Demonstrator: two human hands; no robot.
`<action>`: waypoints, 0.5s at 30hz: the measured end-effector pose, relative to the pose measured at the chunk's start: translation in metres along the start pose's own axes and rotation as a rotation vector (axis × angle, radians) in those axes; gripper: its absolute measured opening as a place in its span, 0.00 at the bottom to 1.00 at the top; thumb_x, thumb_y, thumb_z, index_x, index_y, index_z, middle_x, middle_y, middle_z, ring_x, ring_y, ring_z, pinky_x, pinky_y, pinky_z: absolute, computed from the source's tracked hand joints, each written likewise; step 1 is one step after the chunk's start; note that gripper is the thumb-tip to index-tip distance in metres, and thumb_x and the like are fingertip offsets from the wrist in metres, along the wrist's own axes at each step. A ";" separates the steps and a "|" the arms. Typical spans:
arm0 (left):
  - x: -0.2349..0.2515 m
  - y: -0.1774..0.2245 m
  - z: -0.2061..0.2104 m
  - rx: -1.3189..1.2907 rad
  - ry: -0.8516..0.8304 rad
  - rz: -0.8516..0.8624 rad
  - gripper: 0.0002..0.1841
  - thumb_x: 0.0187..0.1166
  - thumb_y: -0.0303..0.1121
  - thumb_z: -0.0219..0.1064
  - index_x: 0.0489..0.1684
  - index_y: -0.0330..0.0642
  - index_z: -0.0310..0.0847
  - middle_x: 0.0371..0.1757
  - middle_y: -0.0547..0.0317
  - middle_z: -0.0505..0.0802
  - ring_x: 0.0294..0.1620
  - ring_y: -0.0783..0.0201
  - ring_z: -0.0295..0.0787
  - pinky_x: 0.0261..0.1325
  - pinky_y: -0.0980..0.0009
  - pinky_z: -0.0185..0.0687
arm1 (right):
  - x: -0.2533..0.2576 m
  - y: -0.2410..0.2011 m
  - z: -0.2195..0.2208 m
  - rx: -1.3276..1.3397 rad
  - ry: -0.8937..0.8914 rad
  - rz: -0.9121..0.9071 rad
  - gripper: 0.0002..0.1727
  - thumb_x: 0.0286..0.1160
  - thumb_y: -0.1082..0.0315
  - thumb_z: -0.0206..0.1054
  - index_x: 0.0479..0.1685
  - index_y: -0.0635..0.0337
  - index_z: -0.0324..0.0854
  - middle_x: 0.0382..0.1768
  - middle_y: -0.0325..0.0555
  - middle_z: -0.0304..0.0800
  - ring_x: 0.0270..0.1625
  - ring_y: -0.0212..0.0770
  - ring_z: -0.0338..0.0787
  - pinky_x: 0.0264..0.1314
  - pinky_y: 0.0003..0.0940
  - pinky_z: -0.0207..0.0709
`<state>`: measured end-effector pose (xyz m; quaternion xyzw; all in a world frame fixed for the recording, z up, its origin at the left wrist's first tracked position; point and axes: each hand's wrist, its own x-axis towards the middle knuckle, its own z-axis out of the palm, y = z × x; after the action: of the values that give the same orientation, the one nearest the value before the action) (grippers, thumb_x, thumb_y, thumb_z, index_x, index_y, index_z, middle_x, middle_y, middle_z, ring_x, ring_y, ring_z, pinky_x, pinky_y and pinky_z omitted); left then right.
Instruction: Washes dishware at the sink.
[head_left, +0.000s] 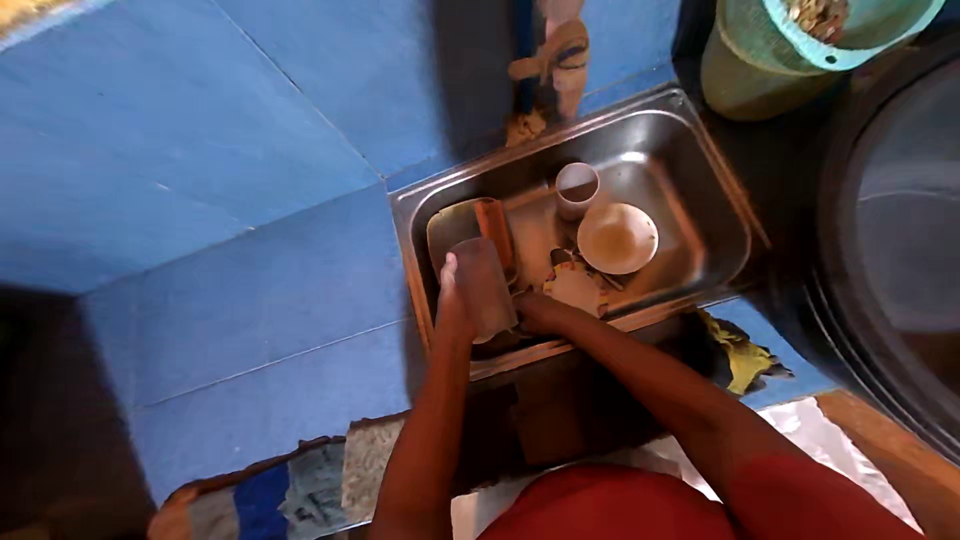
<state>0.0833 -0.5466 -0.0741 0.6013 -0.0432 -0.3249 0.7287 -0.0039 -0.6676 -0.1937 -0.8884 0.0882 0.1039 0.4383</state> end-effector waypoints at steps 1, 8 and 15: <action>0.000 0.000 -0.002 0.017 0.022 -0.022 0.25 0.94 0.54 0.38 0.69 0.50 0.76 0.51 0.62 0.93 0.50 0.70 0.92 0.53 0.66 0.91 | -0.012 -0.011 -0.019 0.088 0.010 0.035 0.14 0.72 0.71 0.73 0.55 0.63 0.89 0.55 0.62 0.92 0.60 0.61 0.90 0.67 0.66 0.79; 0.019 -0.030 0.018 -0.051 -0.189 -0.169 0.29 0.93 0.59 0.36 0.65 0.49 0.78 0.45 0.61 0.92 0.43 0.69 0.90 0.47 0.67 0.90 | -0.070 -0.069 -0.086 0.743 0.440 -0.012 0.21 0.82 0.64 0.58 0.71 0.58 0.76 0.54 0.51 0.85 0.43 0.39 0.87 0.43 0.40 0.84; 0.026 -0.051 0.056 -0.021 -0.097 -0.251 0.33 0.88 0.66 0.44 0.74 0.51 0.74 0.57 0.59 0.91 0.54 0.67 0.88 0.56 0.63 0.87 | -0.057 -0.069 -0.063 0.293 0.682 -0.008 0.11 0.80 0.79 0.56 0.47 0.72 0.84 0.67 0.68 0.81 0.75 0.62 0.78 0.78 0.54 0.73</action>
<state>0.0569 -0.6106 -0.1131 0.5780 0.0005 -0.4427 0.6855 -0.0350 -0.6729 -0.0883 -0.8000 0.2396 -0.2137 0.5069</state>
